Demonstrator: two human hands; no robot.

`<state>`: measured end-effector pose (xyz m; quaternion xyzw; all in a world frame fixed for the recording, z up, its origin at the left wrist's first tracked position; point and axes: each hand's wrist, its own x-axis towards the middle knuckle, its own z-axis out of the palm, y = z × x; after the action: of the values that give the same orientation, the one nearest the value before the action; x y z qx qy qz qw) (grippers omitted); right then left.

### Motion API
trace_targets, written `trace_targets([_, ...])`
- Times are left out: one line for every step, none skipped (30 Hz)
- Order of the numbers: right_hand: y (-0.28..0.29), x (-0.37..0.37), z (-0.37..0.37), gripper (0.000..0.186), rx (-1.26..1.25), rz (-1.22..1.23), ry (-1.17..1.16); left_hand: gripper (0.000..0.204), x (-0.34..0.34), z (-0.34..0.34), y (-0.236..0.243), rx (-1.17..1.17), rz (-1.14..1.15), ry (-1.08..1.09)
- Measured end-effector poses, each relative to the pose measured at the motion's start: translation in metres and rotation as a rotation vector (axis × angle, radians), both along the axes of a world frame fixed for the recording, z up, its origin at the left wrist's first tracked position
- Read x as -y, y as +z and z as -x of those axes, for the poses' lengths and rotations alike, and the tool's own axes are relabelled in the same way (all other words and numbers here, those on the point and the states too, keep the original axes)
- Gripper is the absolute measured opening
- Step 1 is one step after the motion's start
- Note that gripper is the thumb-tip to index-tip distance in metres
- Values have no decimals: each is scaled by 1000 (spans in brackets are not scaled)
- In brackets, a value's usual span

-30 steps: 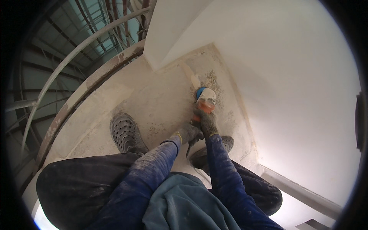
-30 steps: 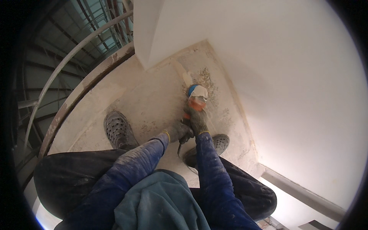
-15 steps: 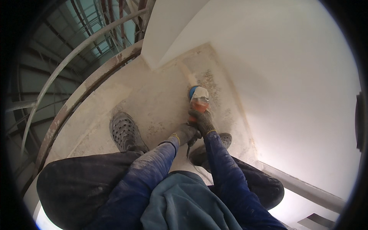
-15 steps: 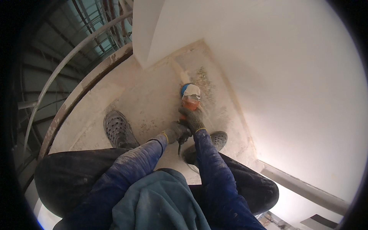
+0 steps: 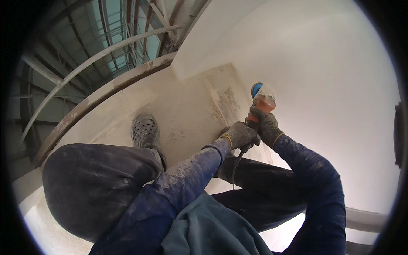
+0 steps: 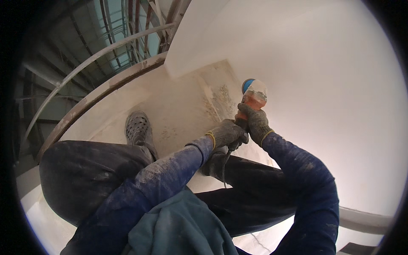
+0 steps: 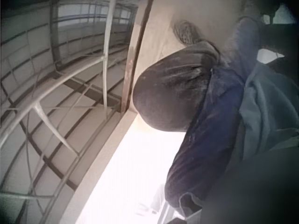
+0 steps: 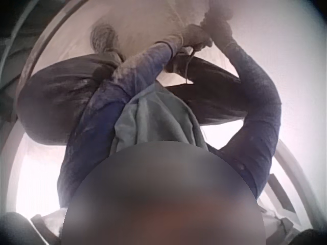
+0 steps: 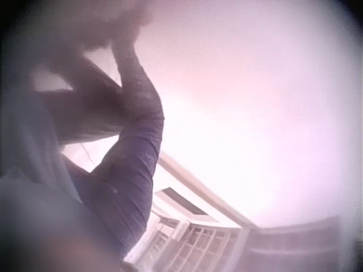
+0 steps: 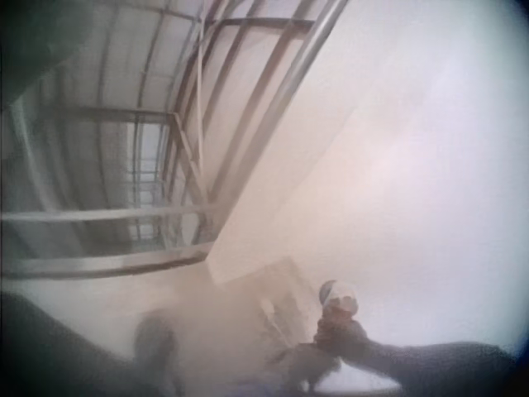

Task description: The person uses an angle grinder to smooth the surface of a concrete stair landing. They hold the tool with both hands and move it across the floor, creating dust.

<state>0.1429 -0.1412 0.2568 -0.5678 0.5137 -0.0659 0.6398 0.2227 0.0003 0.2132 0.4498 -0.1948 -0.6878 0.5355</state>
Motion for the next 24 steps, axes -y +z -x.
trace_targets([6,0,-2,37,14,-22,12,15,-1,0,4,-12,-11,16])
trace_targets([9,-1,-5,38,24,-12,44,16,-2,-1,6,-8,-19,27])
trace_targets([4,-2,-7,38,45,-14,86,18,-4,-1,2,0,-44,31])
trace_targets([0,-3,-8,39,61,-14,108,18,-5,0,0,56,-65,56])
trace_targets([-7,-3,-9,39,78,-31,107,18,-6,-1,-7,119,-97,80])
trace_targets([-16,0,-11,39,105,-62,132,19,-5,0,-14,175,-131,102])
trace_targets([-29,-1,-12,39,132,-56,161,21,-6,1,-25,224,-149,136])
trace_targets([-44,-4,-13,39,118,-43,151,23,-6,1,-36,272,-166,165])
trace_targets([-58,-4,-15,39,113,-45,115,26,-3,0,-46,324,-198,188])
trace_targets([-67,0,-10,37,103,-148,152,29,-1,0,-58,264,-204,189])
trace_targets([-81,-2,-4,38,78,-114,120,32,-2,4,-72,197,-228,173])
trace_targets([-95,-5,-2,38,97,-90,116,35,-2,5,-85,125,-239,174])
trace_targets([-112,-8,-6,39,92,-78,83,36,-2,4,-100,213,-233,166])
trace_targets([-128,-16,-10,39,141,-154,-66,37,-4,3,-117,294,-220,172])
trace_targets([-139,-21,-9,39,208,-184,-73,38,-6,2,-135,364,-213,184])
trace_targets([-149,-27,-10,40,214,-229,-124,37,-8,-3,-156,396,-220,106])
trace_targets([-156,-35,-11,40,199,-278,-190,37,-14,-5,-174,422,-235,26])
trace_targets([-163,-45,-12,38,175,-231,-233,37,-21,-3,-191,456,-257,-80])
trace_targets([-165,-49,-11,37,111,-217,-189,36,-27,2,-204,482,-220,-46])
trace_targets([-162,-50,-8,36,31,-200,-162,36,-30,7,-211,524,-184,-33])
trace_targets([-160,-51,-8,36,-1,-182,-114,35,-31,9,-217,570,-156,-31])
trace_targets([-160,-52,-11,36,-1,-170,-121,34,-32,10,-221,546,-169,-42])
trace_targets([-161,-53,-14,36,40,-162,-104,34,-33,10,-223,521,-198,-64])
trace_targets([-164,-54,-17,36,49,-155,-98,33,-35,10,-226,494,-230,-82])
